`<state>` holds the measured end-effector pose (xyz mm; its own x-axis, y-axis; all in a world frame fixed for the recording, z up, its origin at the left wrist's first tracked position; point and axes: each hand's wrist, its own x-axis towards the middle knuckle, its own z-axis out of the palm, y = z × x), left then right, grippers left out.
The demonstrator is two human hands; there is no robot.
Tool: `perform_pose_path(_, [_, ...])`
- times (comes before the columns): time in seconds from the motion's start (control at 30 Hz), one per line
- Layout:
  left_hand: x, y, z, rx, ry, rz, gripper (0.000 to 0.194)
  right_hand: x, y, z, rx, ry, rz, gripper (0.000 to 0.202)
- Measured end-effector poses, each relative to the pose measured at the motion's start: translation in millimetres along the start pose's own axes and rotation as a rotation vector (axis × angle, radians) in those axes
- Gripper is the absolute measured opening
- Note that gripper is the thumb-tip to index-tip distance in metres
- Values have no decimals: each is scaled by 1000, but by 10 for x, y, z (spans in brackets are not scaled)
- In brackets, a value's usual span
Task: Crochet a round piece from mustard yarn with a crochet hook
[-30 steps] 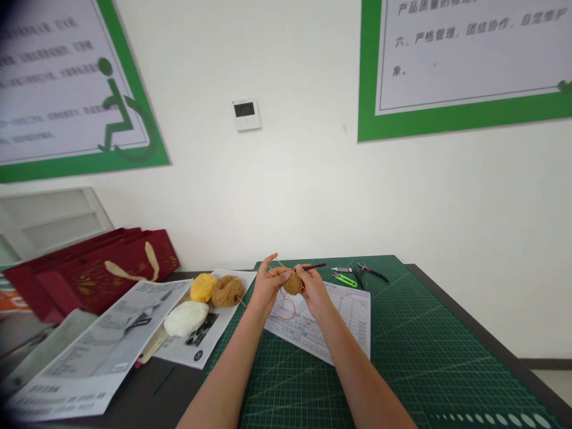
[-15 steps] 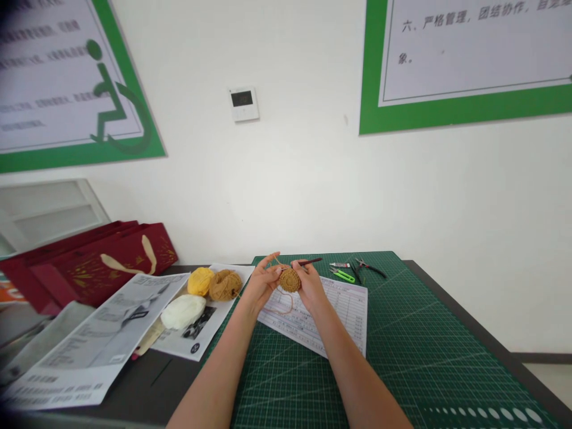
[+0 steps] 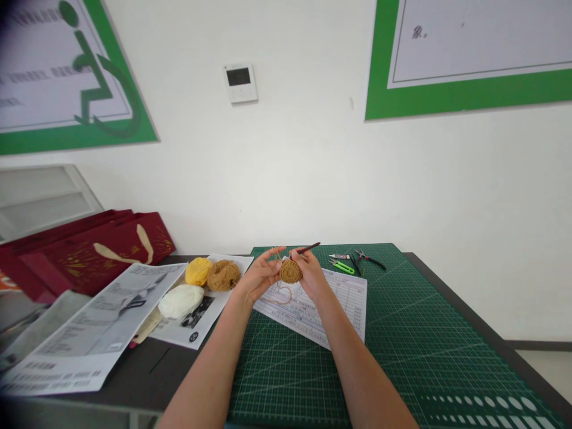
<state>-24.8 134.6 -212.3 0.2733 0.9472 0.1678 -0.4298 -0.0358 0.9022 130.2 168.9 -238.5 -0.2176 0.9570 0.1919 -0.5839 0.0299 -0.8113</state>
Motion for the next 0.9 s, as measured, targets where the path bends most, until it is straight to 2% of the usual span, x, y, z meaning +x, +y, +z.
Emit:
perform_pose_path(0.23, [-8,13,13,-22,-32,17,34,-8,-71,-48,-25,-98,63,26])
perform_pose_path(0.57, [55,-42,42,59,36,59,33,53,-138,-176,4,-154,90,23])
perform_pose_path(0.7, [67,27,-71,151,139,119,31,91,-216,-315,48,-134,70,23])
perform_pose_path(0.8, [60,113,-238,253,268,187,33,117,-292,-448,94,-98,39,24])
perform_pose_path(0.9, [54,159,-402,406,393,193,33,139,-346,-559,139,-63,14,25])
